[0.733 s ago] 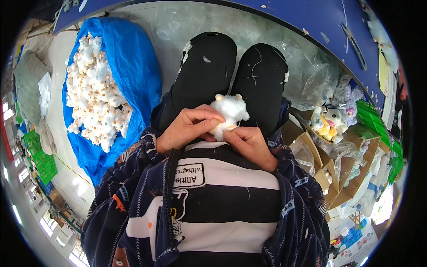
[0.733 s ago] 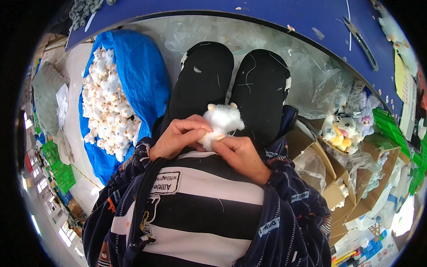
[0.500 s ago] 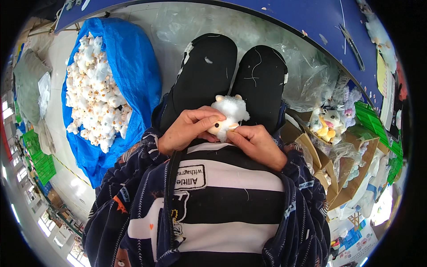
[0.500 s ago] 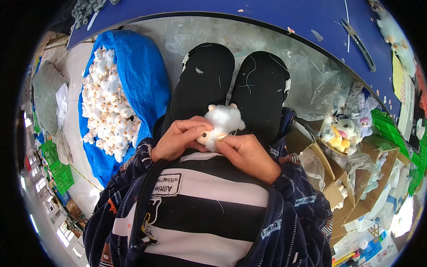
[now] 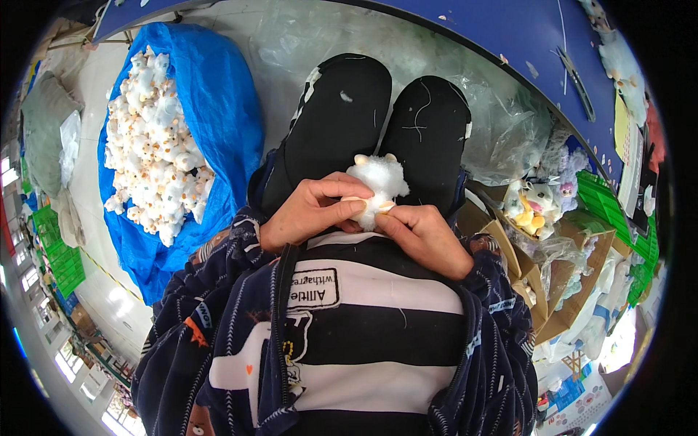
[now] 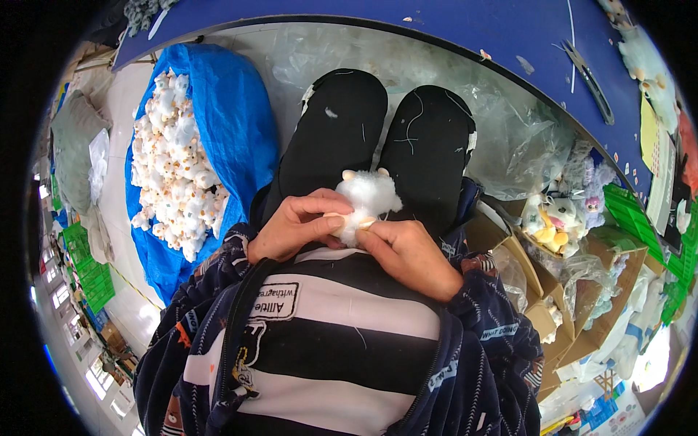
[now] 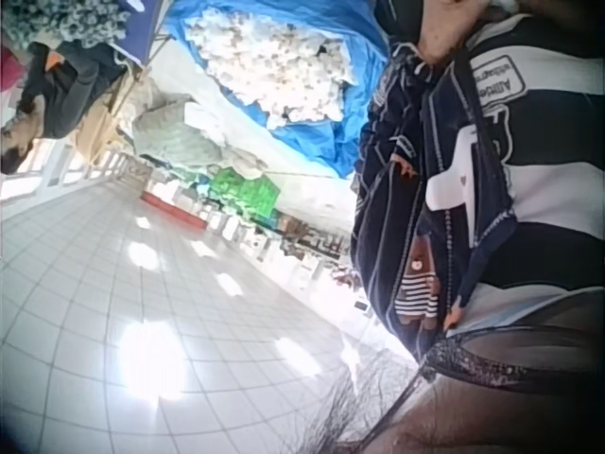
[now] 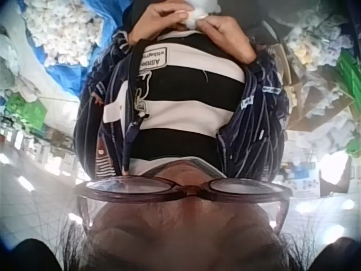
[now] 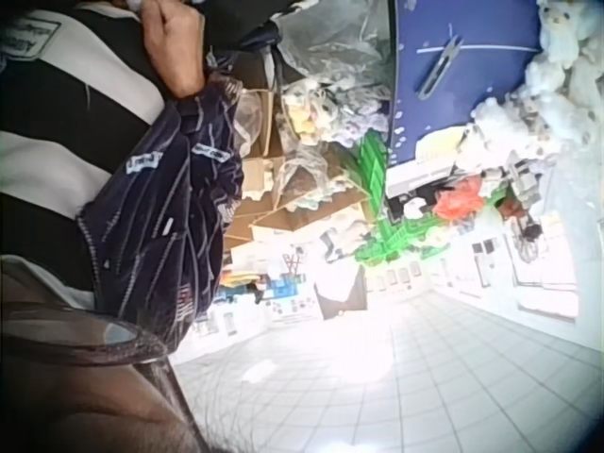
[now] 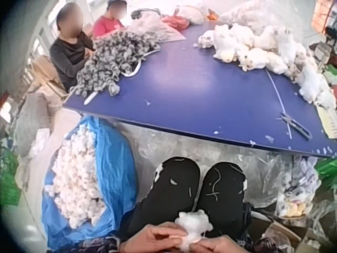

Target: The person sits on the floor and sews small white stuffed toys using a needle and thread. They pick up each toy, stitch details onto the face, and place the finished items on a blue table. The person also uses scissors to trim threads and handles a small yellow card during the process.

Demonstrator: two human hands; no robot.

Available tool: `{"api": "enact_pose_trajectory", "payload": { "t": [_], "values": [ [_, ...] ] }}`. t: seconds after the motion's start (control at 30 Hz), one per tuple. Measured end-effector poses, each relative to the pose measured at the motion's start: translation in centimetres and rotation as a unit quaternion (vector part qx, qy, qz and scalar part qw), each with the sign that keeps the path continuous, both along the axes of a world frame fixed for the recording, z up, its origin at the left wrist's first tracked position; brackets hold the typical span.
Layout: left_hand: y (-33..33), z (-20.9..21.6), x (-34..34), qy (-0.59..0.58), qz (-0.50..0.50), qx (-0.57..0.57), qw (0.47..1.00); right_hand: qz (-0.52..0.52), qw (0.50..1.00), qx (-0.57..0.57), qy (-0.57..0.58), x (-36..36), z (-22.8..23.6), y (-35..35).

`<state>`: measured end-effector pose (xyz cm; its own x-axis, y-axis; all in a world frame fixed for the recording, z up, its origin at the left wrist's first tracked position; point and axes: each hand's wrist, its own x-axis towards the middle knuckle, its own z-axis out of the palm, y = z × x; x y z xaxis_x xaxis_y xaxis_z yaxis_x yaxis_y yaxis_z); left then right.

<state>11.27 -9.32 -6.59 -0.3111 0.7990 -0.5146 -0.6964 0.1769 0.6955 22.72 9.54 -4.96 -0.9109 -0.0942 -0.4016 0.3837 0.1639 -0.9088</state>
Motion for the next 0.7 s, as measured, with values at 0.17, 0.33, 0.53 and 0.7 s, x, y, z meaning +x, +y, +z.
{"api": "enact_pose_trajectory", "payload": {
  "t": [0.17, 0.33, 0.53, 0.7],
  "values": [
    [-0.1, 0.4, 0.2, 0.04, -0.012, -0.011, 0.999, -0.02, 1.0, 0.005, 0.009, 0.2, 0.2, -0.4],
    [-0.5, 0.0, 0.5, 0.161, -0.051, -0.005, 0.986, 0.035, 0.999, -0.001, 0.023, -0.2, -0.4, 0.0],
    [-0.7, -0.3, 0.6, 0.233, -0.076, 0.009, 0.97, 0.085, 0.996, -0.007, 0.04, -0.4, -1.1, 0.4],
    [-0.5, -0.5, 0.6, 0.327, -0.095, 0.036, 0.94, 0.133, 0.987, 0.047, 0.075, -0.9, -0.8, 1.1]
  ]
}}
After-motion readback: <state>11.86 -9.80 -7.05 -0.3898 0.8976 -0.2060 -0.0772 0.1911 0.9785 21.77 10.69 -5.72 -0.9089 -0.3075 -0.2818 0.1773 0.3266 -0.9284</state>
